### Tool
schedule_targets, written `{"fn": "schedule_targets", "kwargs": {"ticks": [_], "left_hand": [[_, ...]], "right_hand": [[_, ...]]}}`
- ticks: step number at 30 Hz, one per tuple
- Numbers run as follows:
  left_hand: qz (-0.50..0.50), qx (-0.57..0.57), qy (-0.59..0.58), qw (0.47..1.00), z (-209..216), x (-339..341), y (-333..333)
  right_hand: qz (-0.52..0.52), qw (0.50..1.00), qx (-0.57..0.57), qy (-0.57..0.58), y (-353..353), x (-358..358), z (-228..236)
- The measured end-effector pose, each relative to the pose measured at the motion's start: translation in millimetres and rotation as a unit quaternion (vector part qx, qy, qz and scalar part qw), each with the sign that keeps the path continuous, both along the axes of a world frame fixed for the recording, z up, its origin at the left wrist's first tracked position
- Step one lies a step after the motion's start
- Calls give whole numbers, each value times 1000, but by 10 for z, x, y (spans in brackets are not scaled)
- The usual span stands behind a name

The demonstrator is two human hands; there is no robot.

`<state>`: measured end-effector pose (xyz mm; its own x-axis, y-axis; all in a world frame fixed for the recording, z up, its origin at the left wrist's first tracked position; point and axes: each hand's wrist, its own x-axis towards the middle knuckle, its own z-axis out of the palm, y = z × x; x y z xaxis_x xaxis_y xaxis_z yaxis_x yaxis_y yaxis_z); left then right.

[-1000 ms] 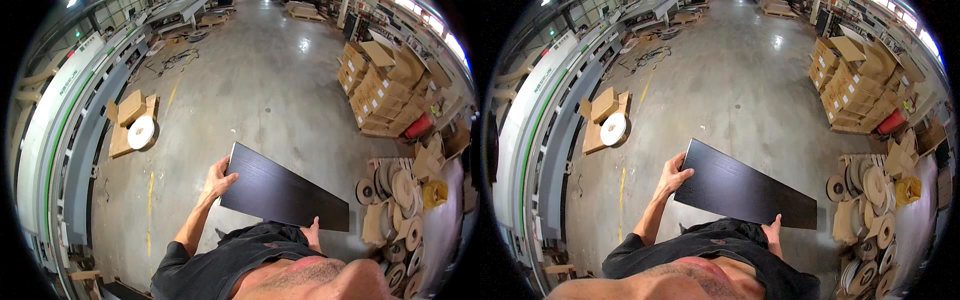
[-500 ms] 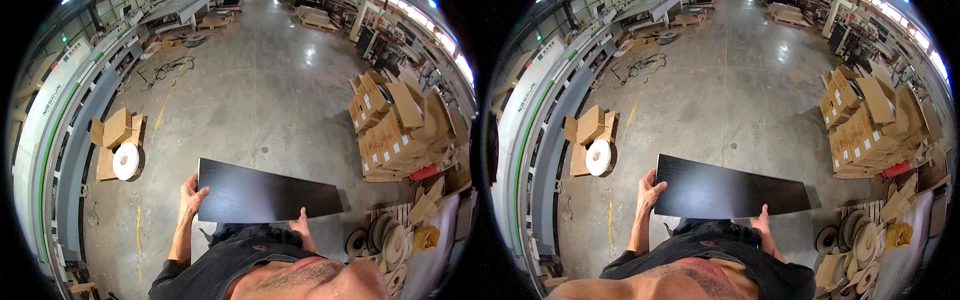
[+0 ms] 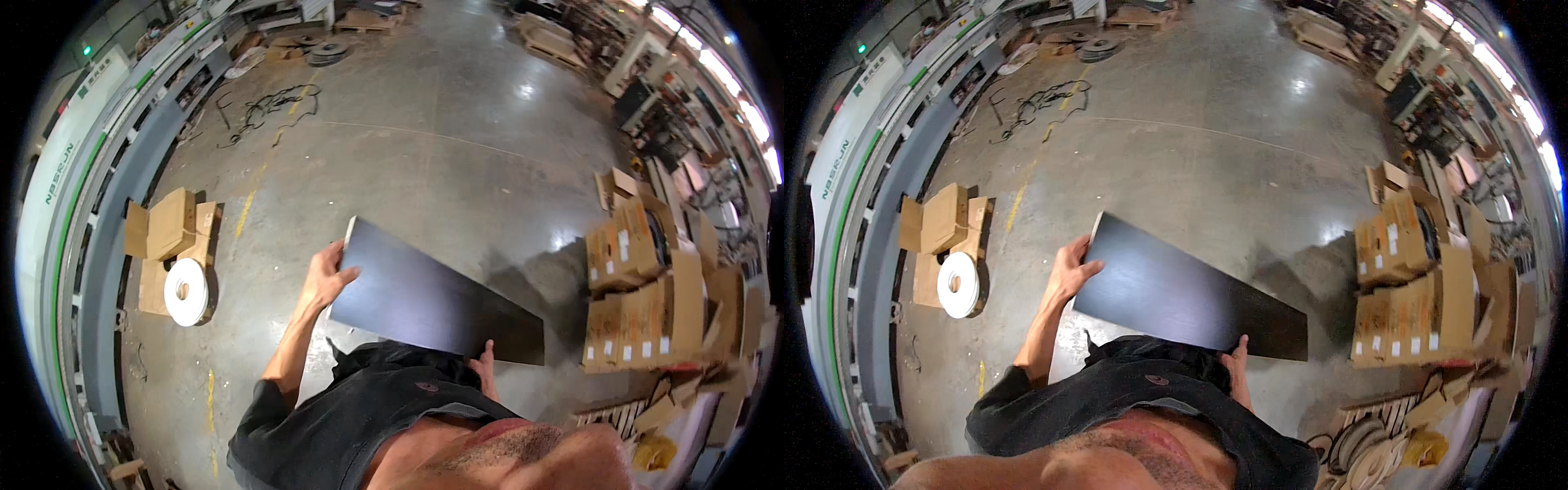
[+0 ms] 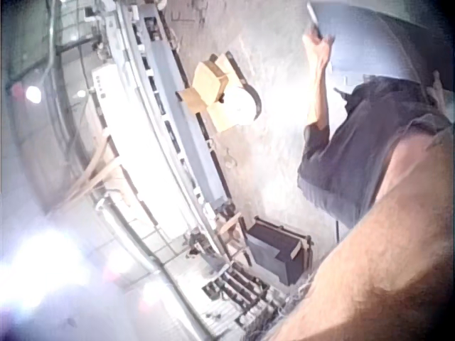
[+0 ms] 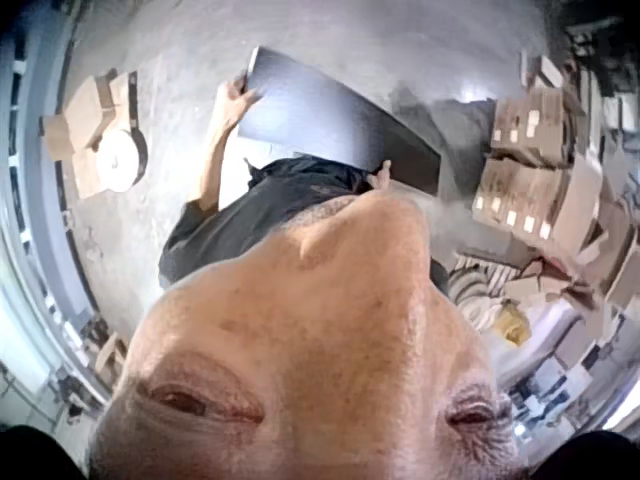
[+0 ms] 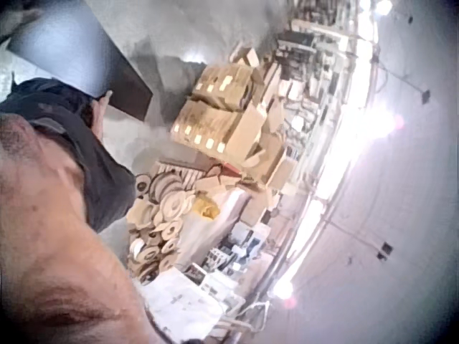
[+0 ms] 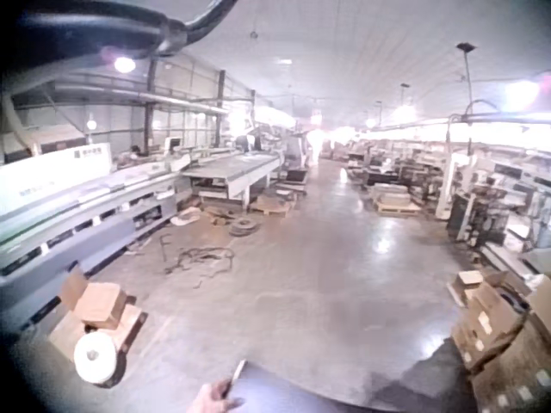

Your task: The person picks up several black wooden panels one at a time, moving them from one stack to another and then carrying a longer panel across the workshop to a different table.

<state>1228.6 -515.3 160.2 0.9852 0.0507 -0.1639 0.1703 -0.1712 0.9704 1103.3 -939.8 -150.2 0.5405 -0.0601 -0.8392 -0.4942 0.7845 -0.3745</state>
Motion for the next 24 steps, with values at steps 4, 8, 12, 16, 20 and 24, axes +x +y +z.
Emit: {"fn": "schedule_targets", "kwargs": {"ticks": [4, 8, 12, 16, 20, 24], "left_hand": [[-17, 13, -59, 998, -100, 1361, -72], [-36, -2, -75, 997, -310, 2632, -162], [32, 4, -14, 999, -300, 3819, -156], [73, -29, -35, 996, -355, 4839, -36], [114, -93, -35, 988, -253, 5755, -24], [137, -116, -35, 983, -531, 6727, 148]], "right_hand": [[-139, 990, -8, 32, 83, 1320, -238], [-63, 991, -106, 48, 11, 2591, -451], [-17, 989, -142, 26, 52, 4119, -303], [-55, 997, 41, -29, 182, 5499, 259], [12, 992, -17, -125, 148, 6713, 293], [-61, 997, -2, 39, 267, 8162, 213]]}}
